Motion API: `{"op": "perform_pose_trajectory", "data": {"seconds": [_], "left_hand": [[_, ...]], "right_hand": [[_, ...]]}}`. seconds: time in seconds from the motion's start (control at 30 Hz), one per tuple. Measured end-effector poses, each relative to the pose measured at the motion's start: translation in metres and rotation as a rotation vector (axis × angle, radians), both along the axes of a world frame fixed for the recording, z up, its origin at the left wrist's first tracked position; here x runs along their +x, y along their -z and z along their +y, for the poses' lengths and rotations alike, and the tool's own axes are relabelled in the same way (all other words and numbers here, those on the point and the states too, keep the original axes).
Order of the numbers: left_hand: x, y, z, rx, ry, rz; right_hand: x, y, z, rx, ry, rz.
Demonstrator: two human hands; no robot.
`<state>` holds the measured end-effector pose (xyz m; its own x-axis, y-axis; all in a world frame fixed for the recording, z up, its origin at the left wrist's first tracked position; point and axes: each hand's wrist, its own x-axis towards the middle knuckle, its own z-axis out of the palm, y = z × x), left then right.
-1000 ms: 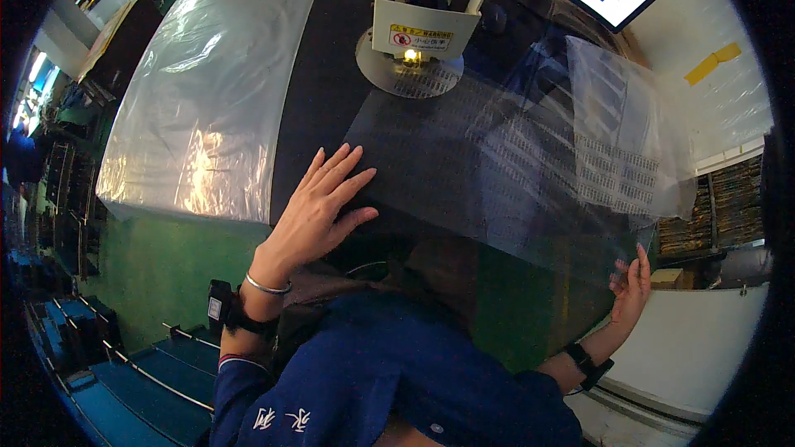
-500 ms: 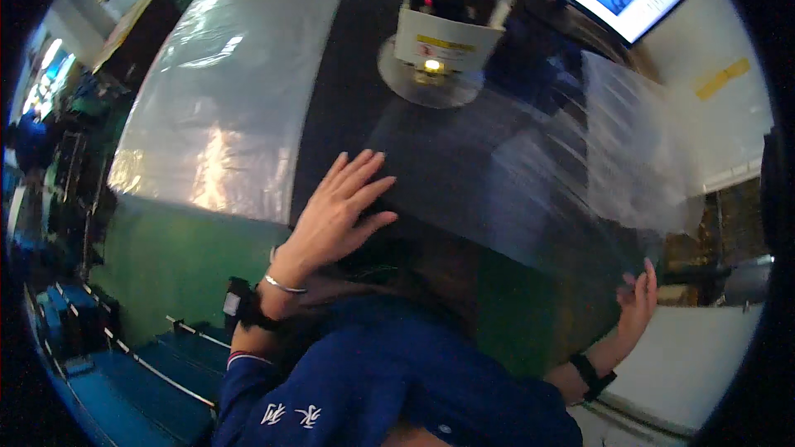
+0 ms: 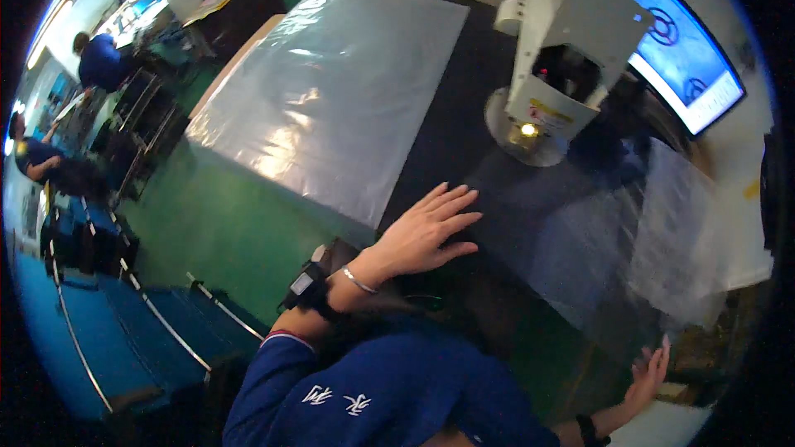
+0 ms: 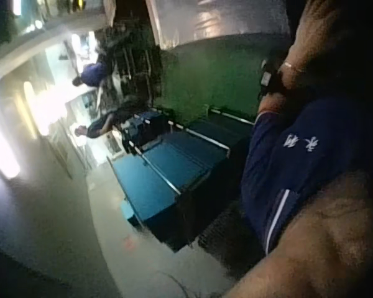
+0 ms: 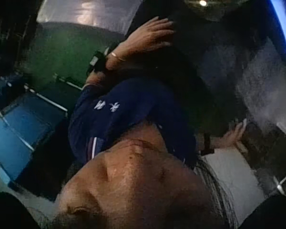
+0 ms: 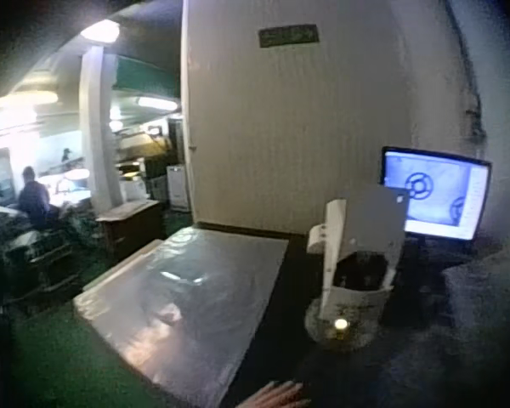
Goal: The recorder inspects mesh sheets and places them into plastic bags on an assembly table.
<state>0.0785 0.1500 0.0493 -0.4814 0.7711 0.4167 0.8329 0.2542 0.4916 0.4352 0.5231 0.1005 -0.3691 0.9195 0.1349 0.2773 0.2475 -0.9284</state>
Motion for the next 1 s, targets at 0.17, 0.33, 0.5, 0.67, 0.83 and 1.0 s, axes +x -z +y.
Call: {"op": "perform_pose_trajectory", "data": {"seconds": [0.17, 0.33, 0.5, 0.67, 0.83, 1.0], "left_hand": [[-0.002, -0.005, -0.003, -0.038, -0.033, -0.025], [0.002, -0.006, -0.016, 0.018, -0.128, -0.102], [0.002, -0.008, -0.006, 0.0, -0.092, -0.069], [0.007, -0.005, -0.009, 0.01, -0.1, -0.048], [0.012, -0.004, -0.037, 0.142, -0.117, -0.115], [0.01, 0.002, -0.098, 0.243, -0.287, -0.074]], "right_hand": [[0.0, 0.001, -0.005, -0.239, 0.05, 0.017], [0.064, -0.009, 0.008, -0.145, 0.24, 0.164], [0.127, 0.003, 0.008, -0.063, 0.442, 0.459], [0.011, 0.009, -0.031, -0.235, 0.238, 0.733], [-0.123, 0.034, -0.068, -0.487, -0.131, 0.942], [-0.205, 0.037, -0.103, -0.598, -0.194, 1.096]]}}
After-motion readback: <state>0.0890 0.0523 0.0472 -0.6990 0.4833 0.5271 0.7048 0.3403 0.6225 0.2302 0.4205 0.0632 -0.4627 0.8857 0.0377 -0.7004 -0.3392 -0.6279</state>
